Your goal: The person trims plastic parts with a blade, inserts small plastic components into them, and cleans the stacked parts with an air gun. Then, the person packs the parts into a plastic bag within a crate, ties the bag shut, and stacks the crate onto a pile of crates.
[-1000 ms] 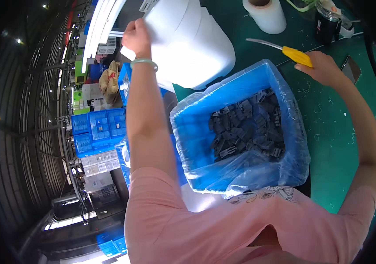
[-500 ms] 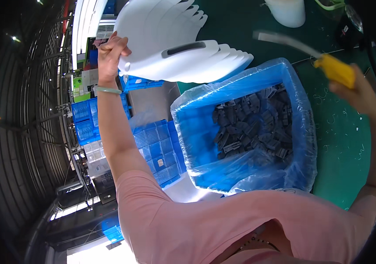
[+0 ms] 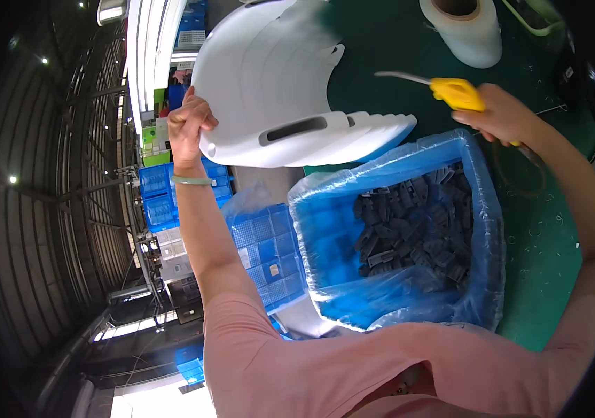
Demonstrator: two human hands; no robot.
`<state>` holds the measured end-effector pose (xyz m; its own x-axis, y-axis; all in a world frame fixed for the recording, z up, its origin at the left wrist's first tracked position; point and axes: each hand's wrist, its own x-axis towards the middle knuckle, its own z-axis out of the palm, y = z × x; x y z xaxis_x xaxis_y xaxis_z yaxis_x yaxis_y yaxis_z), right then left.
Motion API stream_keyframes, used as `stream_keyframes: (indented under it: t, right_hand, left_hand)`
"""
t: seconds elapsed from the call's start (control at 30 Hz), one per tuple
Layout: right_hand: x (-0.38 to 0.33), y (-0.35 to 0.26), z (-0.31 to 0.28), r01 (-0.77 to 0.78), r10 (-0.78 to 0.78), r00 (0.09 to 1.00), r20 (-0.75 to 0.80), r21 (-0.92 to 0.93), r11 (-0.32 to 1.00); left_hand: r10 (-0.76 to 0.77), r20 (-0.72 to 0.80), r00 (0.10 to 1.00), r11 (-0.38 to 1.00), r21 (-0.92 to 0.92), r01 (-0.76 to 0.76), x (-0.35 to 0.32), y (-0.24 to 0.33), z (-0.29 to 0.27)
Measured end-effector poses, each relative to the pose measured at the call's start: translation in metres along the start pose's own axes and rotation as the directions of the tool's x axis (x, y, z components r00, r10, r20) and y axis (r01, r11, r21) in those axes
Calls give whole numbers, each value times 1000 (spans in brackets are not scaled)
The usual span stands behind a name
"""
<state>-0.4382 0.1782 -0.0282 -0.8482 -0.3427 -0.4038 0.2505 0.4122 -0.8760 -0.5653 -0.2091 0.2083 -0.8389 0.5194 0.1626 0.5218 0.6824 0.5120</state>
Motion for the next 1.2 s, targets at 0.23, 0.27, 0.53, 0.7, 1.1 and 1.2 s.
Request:
stream_keyframes:
  t: [0.23,0.27,0.53,0.7,1.1,1.2]
  right_hand:
    - [81,-54,-19,361,-345,887,-307,-3,932]
    - [96,-52,-12,275,-292,916,-275,-101,956]
    - [159,-3,16,123,-145,971,-189,-122,985]
    - [172,22,24,45,-84,986,-142,-261,964]
    - [-9,67,11,266,-467,813,-347,-492,829]
    - [2,58,7,130,-300,876,-378,-415,900]
  left_hand:
    - [-5,-46,999,1000,-11,5,3,-3,-3]
    - [-13,-46,999,1000,2,14,1,-2,-6]
    - [1,-67,998,999,-37,-3,-1,-2,5]
    - [-7,-68,998,999,-46,3,2,-1,12]
    - [18,-8,1000,1000,3,-18,3,-6,-2]
    - [-39,-23,999,999,-3,39,2,-8,-1]
